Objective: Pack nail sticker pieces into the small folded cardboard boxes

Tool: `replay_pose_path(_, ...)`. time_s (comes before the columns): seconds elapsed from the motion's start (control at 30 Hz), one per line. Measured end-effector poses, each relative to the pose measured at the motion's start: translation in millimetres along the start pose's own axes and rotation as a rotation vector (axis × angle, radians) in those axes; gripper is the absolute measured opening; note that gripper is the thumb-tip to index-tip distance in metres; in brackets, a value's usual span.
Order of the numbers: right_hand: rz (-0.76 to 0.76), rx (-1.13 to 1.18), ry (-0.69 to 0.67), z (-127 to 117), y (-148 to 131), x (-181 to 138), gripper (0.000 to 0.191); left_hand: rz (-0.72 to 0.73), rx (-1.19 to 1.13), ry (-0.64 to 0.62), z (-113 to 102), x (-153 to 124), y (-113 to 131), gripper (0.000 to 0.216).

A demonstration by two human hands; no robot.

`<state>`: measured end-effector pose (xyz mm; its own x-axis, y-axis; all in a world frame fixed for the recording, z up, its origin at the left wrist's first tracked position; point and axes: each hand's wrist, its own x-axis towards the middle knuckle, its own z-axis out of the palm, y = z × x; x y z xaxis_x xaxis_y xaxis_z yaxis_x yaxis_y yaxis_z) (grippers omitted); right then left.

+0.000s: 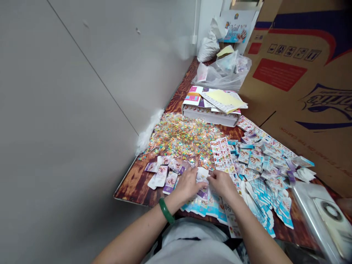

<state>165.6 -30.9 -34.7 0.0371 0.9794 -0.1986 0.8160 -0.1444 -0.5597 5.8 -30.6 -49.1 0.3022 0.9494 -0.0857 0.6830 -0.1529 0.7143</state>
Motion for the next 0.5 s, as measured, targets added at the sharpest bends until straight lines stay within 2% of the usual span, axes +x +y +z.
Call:
replay_pose_path(0.1,0.015,0.225,-0.086,-2,-1,3,0.02,-0.022,-0.046,0.009,4,-5,7,0.067)
replay_pose_path(0.2,-0.013,0.447,-0.129,-5,-3,5,0.018,-0.004,-0.104,0.061,-1,-4,12,0.069)
replay_pose_path(0.3,-0.044,0.587,-0.09,-11,-11,8,0.012,0.094,-0.109,0.096,-12,-1,16,0.062)
replay_pose_path(0.5,-0.057,0.73,-0.133,-27,-32,15,0.011,0.295,0.018,0.128,-32,3,22,0.058)
